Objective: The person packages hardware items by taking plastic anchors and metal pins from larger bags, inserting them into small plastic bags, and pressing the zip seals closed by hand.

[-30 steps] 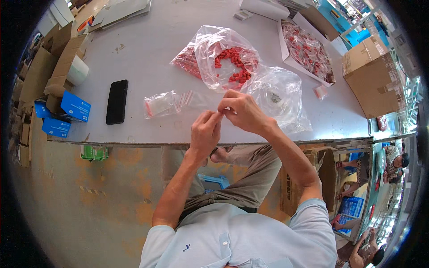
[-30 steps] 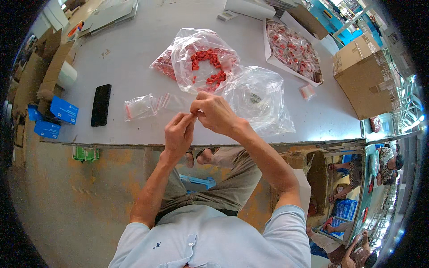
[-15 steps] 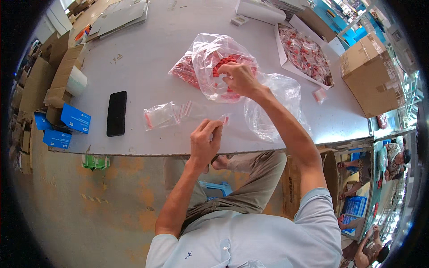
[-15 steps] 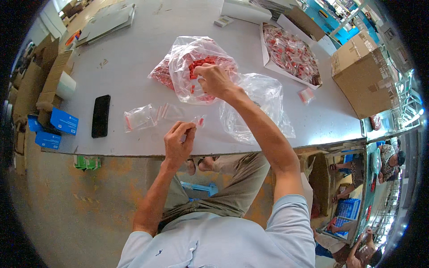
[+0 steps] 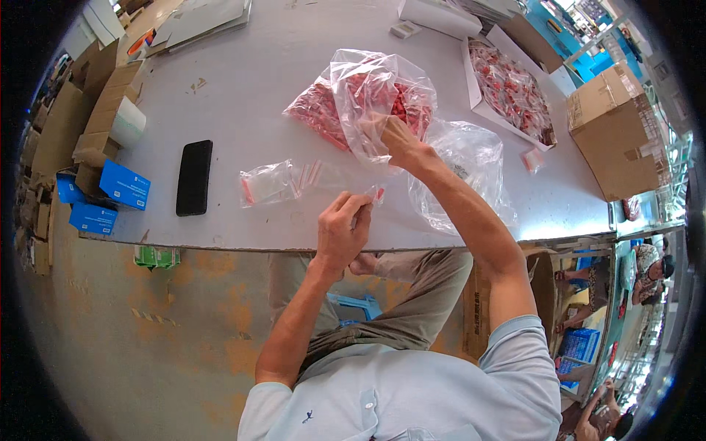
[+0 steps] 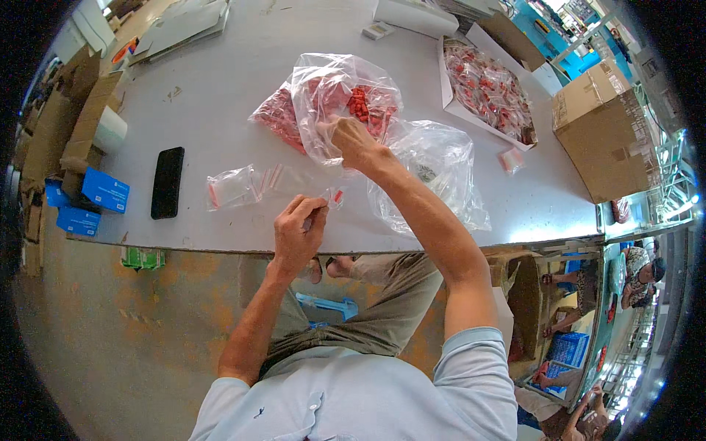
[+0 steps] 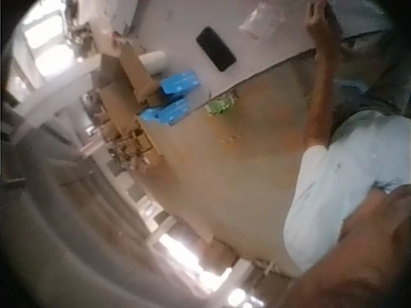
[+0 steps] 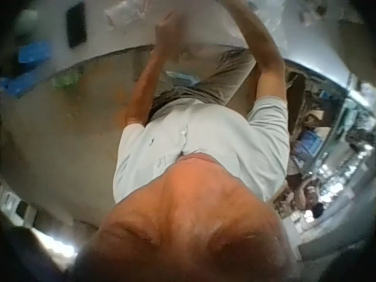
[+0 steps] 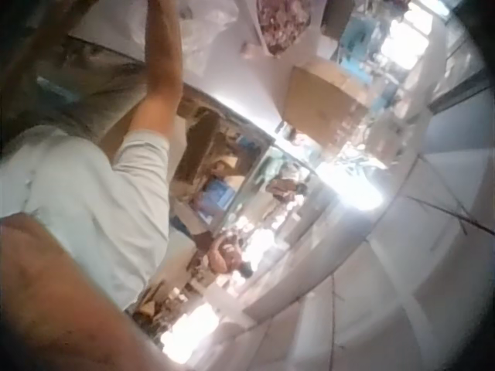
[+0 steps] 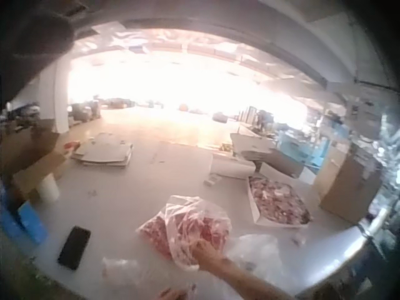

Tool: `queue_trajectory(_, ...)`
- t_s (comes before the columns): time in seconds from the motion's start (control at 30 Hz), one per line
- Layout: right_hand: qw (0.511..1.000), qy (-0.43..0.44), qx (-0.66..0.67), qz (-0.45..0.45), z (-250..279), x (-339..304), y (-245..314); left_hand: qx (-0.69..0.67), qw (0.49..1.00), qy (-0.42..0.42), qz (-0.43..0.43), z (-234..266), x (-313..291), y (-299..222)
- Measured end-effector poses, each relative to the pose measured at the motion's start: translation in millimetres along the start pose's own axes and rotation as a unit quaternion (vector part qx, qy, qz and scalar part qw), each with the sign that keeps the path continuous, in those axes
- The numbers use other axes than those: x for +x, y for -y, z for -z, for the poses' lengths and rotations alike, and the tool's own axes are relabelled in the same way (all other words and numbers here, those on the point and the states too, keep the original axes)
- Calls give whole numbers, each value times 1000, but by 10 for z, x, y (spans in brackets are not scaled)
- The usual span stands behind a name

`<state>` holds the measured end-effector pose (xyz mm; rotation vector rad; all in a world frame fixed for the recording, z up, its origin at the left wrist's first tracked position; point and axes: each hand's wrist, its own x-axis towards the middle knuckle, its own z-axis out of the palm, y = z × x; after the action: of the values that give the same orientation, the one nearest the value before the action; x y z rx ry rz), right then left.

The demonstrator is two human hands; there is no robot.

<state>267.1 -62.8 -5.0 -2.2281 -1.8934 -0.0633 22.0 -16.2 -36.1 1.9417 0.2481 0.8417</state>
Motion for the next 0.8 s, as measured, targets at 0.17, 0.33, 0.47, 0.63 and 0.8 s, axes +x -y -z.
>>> queue_trajectory(0.17, 997, 30, -51, -50, -124, -67, -163, 7, 1000, 17, 3, -54, -6, -40)
queue_trajectory(0.33, 997, -40, -58, -15, -17, -105, -78, 9, 1000, 5, -10, -43, -40, -1)
queue_trajectory(0.47, 992, -17, -48, -117, 208, -120, -7, 1, 1000, 12, 4, -66, -35, -45)
queue_trajectory(0.63, 909, -255, 303, -130, 637, -385, 561, -1, 1000, -4, -5, -30, -49, 13)
queue_trajectory(0.8, 889, -213, 402, -54, 552, -738, 982, 13, 1000, 4, -24, -20, -38, 29)
